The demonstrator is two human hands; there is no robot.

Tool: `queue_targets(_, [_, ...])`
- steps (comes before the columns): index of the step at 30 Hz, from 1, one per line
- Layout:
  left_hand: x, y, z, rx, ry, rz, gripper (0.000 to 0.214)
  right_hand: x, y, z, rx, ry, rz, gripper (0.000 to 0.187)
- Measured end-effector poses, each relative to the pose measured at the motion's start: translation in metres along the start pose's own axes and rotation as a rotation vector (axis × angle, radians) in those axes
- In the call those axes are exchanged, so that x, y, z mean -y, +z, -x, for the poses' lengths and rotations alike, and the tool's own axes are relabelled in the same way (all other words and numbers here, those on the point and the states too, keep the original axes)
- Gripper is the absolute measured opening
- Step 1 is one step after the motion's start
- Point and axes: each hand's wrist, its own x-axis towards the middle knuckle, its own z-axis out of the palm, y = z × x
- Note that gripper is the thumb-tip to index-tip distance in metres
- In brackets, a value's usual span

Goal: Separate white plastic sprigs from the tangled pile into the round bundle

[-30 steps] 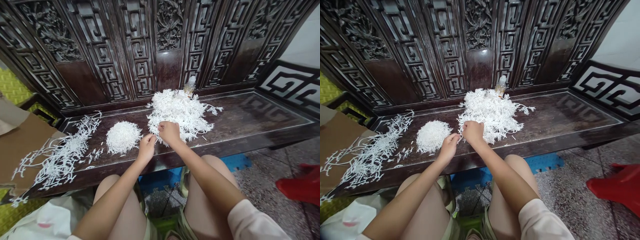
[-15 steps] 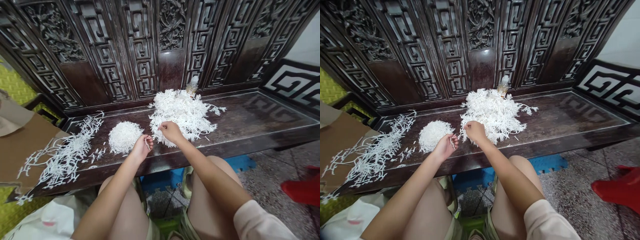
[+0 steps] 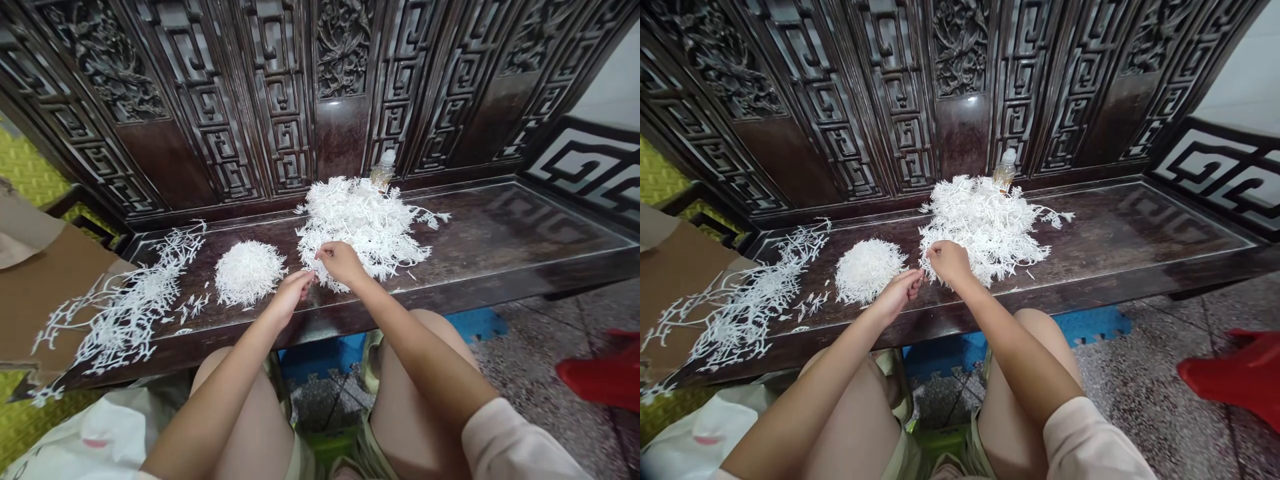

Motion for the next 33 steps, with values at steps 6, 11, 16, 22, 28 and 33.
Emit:
queue_targets(6, [-0.002,0.005,0.000,-0.089,0.226,-0.464,0.021,0.004,0.003,0.002,-0.061,0.049,0.212,0.022])
queue_targets(11, [-0.005,0.005,-0.003,-0.089,0.169,-0.476,0.022,0.011,0.010,0.003,-0.085,0.044,0.308,0.019])
queue_targets(16, [-0.001,0.012,0.024,-0.037,0.109,-0.279,0.022,-0.013,-0.012,-0.017,-0.245,0.231,0.351,0.018])
queue_targets(22, [-0.010,-0.006,0.014,0.057,-0.160,0.348,0.012,-0.026,-0.021,-0.019,-0.141,0.173,0.081,0.023])
queue_targets(28, [-0.022,-0.057,-0.028,-0.370,0.019,0.277,0.012,-0.010,-0.001,-0.007,-0.090,0.049,-0.017,0.026])
queue_targets(33, [-0.017,-0.089,-0.037,-0.538,0.103,-0.031,0.026,-0.013,-0.008,-0.007,-0.066,0.093,-0.055,0.027])
